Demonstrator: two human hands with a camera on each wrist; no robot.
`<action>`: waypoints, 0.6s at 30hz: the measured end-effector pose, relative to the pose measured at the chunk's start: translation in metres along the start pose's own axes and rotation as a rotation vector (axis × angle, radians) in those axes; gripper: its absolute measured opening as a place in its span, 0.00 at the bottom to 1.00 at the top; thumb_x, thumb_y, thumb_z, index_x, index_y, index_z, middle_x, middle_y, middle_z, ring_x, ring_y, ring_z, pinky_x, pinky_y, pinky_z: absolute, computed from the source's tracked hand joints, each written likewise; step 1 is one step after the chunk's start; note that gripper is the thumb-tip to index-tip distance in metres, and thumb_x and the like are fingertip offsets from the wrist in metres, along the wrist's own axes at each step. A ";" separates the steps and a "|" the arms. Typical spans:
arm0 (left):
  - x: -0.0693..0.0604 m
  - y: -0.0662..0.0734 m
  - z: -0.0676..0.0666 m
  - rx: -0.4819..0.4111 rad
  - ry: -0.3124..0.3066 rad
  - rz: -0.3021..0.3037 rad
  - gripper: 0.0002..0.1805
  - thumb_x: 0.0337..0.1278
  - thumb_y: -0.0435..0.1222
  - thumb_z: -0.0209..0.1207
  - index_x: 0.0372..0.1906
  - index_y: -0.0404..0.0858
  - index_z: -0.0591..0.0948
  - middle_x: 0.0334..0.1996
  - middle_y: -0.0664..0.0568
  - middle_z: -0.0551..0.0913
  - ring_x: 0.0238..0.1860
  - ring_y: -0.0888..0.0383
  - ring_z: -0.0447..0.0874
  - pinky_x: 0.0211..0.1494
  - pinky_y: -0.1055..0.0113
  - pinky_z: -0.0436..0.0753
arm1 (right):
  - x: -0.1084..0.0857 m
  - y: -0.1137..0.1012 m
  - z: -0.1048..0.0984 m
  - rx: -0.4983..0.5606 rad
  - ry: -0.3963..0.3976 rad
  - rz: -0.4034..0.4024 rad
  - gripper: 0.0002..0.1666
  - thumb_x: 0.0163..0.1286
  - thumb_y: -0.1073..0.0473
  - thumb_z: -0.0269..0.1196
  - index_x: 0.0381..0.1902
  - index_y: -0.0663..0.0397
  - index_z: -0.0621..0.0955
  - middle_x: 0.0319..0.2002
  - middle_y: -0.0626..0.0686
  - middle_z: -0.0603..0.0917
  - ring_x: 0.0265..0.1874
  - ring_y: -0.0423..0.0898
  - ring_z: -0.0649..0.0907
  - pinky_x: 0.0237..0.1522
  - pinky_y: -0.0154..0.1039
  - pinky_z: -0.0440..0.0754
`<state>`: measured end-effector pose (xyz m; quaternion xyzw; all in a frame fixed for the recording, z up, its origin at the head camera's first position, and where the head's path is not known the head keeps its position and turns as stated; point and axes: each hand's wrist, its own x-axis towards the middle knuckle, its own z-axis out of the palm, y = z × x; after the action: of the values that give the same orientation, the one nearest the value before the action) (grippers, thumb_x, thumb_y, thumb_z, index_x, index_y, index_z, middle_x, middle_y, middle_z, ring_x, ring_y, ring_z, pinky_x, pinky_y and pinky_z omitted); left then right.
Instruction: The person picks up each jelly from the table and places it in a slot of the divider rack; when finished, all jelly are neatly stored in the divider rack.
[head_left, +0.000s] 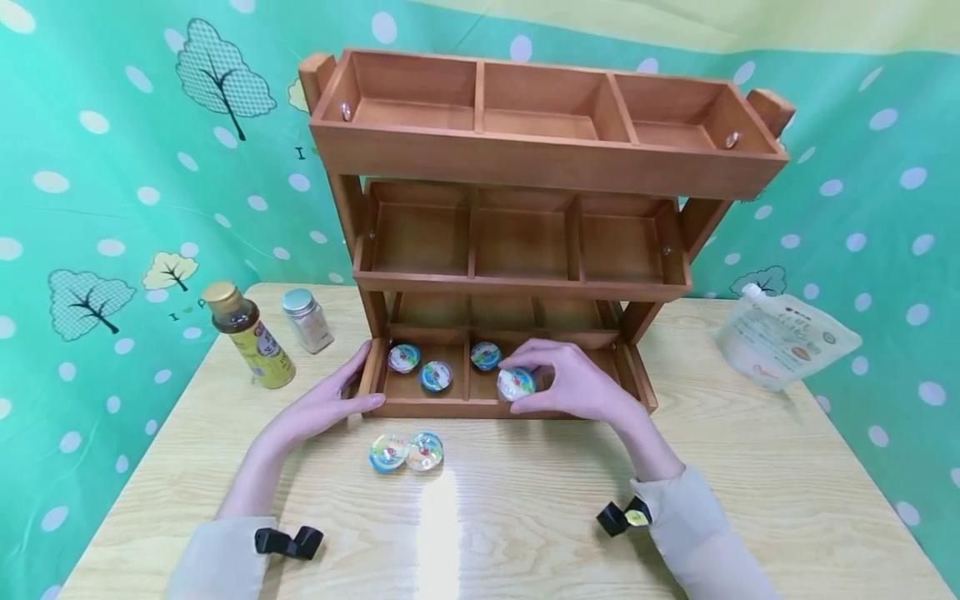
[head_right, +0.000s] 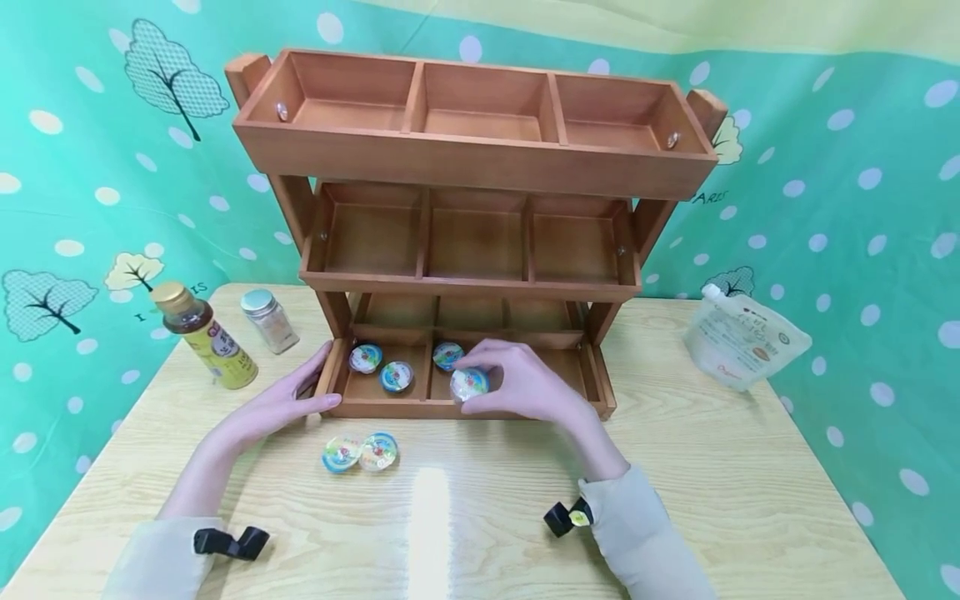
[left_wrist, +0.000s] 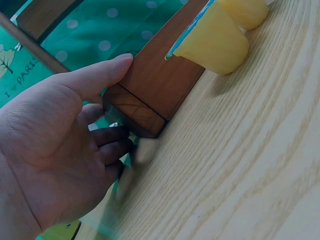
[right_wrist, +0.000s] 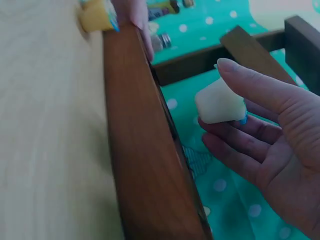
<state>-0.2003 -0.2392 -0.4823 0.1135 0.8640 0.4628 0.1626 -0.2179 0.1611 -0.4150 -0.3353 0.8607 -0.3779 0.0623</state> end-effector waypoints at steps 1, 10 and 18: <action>0.000 0.000 0.000 0.001 0.000 -0.002 0.54 0.69 0.53 0.61 0.85 0.53 0.37 0.85 0.41 0.38 0.83 0.31 0.38 0.80 0.29 0.50 | 0.002 0.002 -0.001 -0.002 0.012 0.008 0.28 0.55 0.51 0.81 0.55 0.37 0.87 0.50 0.39 0.86 0.45 0.39 0.83 0.47 0.49 0.88; -0.001 -0.002 0.001 0.018 0.004 -0.010 0.54 0.68 0.54 0.61 0.85 0.53 0.38 0.85 0.39 0.40 0.83 0.29 0.40 0.79 0.28 0.53 | 0.019 0.024 -0.002 0.018 0.067 0.060 0.30 0.55 0.56 0.80 0.57 0.49 0.87 0.51 0.46 0.87 0.41 0.41 0.84 0.46 0.49 0.88; -0.002 -0.001 0.001 -0.007 0.014 0.000 0.54 0.69 0.53 0.61 0.85 0.53 0.38 0.85 0.40 0.40 0.83 0.30 0.39 0.80 0.29 0.52 | 0.023 0.035 0.003 -0.001 0.070 0.101 0.29 0.56 0.54 0.80 0.57 0.45 0.87 0.53 0.46 0.88 0.44 0.43 0.84 0.44 0.39 0.85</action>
<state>-0.1979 -0.2397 -0.4835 0.1098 0.8635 0.4666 0.1568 -0.2531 0.1622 -0.4377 -0.2780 0.8785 -0.3852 0.0509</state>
